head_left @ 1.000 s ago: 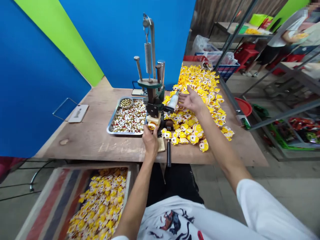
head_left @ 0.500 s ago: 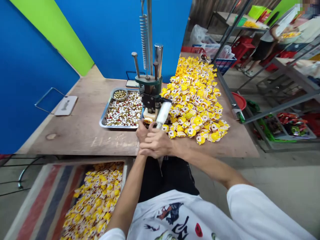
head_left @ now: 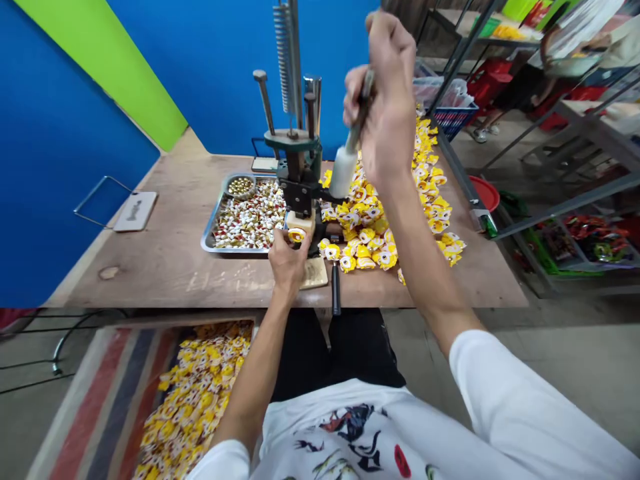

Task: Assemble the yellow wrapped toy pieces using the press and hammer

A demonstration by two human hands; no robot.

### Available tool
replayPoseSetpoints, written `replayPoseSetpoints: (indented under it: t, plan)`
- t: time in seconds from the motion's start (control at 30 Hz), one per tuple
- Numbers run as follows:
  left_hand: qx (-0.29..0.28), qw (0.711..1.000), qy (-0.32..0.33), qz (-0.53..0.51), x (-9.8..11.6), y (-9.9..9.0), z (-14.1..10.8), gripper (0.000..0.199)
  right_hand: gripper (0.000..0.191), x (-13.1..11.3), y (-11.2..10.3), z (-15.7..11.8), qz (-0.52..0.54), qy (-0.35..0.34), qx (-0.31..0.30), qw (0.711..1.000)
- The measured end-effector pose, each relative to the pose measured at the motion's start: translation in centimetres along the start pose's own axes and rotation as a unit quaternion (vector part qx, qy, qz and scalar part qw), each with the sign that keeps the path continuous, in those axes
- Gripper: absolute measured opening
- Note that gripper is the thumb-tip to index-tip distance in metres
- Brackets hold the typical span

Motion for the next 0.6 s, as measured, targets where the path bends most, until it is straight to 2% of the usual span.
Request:
replayPoseSetpoints:
  t: [0.03,0.07,0.1,0.13,0.17,0.2,0.23,0.3,0.33,0.37,0.4,0.43,0.5,0.6]
  plan:
    - [0.020,1.000,0.007,0.005,0.5,-0.7,0.2,0.046,0.092,2.6,-1.5,3.7,0.030,0.059,0.034,0.997]
    - [0.028,1.000,0.005,0.003,0.7,-1.5,0.2,0.048,0.090,5.9,-2.8,6.2,0.039,0.142,0.061,0.987]
    - [0.027,1.000,-0.011,-0.007,0.4,-2.2,0.2,0.050,0.080,8.6,-3.5,7.4,0.033,0.188,0.057,0.980]
    - [0.016,0.998,-0.047,-0.028,-0.3,-2.8,0.1,0.052,0.070,10.4,-4.2,7.4,0.024,0.206,0.058,0.976]
    - [-0.009,0.994,-0.096,-0.058,-1.5,-3.3,-0.2,0.053,0.062,11.3,-4.7,6.2,0.009,0.197,0.058,0.979]
    - [-0.046,0.983,-0.153,-0.094,-2.8,-3.4,-0.8,0.054,0.057,11.1,-5.0,3.9,-0.007,0.160,0.061,0.985]
    - [-0.090,0.965,-0.208,-0.133,-4.0,-3.3,-1.7,0.054,0.053,9.7,-5.1,0.7,-0.027,0.093,0.065,0.993]
    - [-0.172,0.920,-0.290,-0.200,-5.7,-2.7,-3.8,0.055,0.047,5.9,-4.1,-7.8,-0.073,-0.031,0.044,0.996]
    - [-0.204,0.901,-0.313,-0.221,-6.1,-2.3,-4.8,0.056,0.043,4.5,-2.7,-12.3,-0.095,-0.062,0.002,0.994]
    - [-0.230,0.886,-0.328,-0.235,-6.3,-1.9,-5.6,0.057,0.041,3.7,-0.6,-16.7,-0.117,-0.086,-0.072,0.987]
    - [-0.253,0.875,-0.334,-0.243,-6.4,-1.5,-6.2,0.059,0.044,3.3,1.6,-20.8,-0.145,-0.109,-0.151,0.972]
    - [-0.275,0.868,-0.334,-0.242,-6.4,-0.9,-6.7,0.061,0.046,3.7,3.1,-24.0,-0.173,-0.117,-0.198,0.958]
    - [-0.300,0.874,-0.315,-0.217,-6.6,0.0,-7.1,0.063,0.046,5.8,4.7,-27.7,-0.207,-0.117,-0.234,0.943]
    - [-0.286,0.910,-0.258,-0.154,-7.1,0.4,-6.3,0.064,0.040,9.3,4.7,-28.2,-0.188,-0.097,-0.191,0.959]
Point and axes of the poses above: each hand's wrist, its own z-axis towards the middle knuckle, its own y-axis out of the palm, x = y × z, the point moved 10 cm from there along z, towards the middle knuckle, and after that the axes turned 8 degrees about x, right-handed, at the moved point
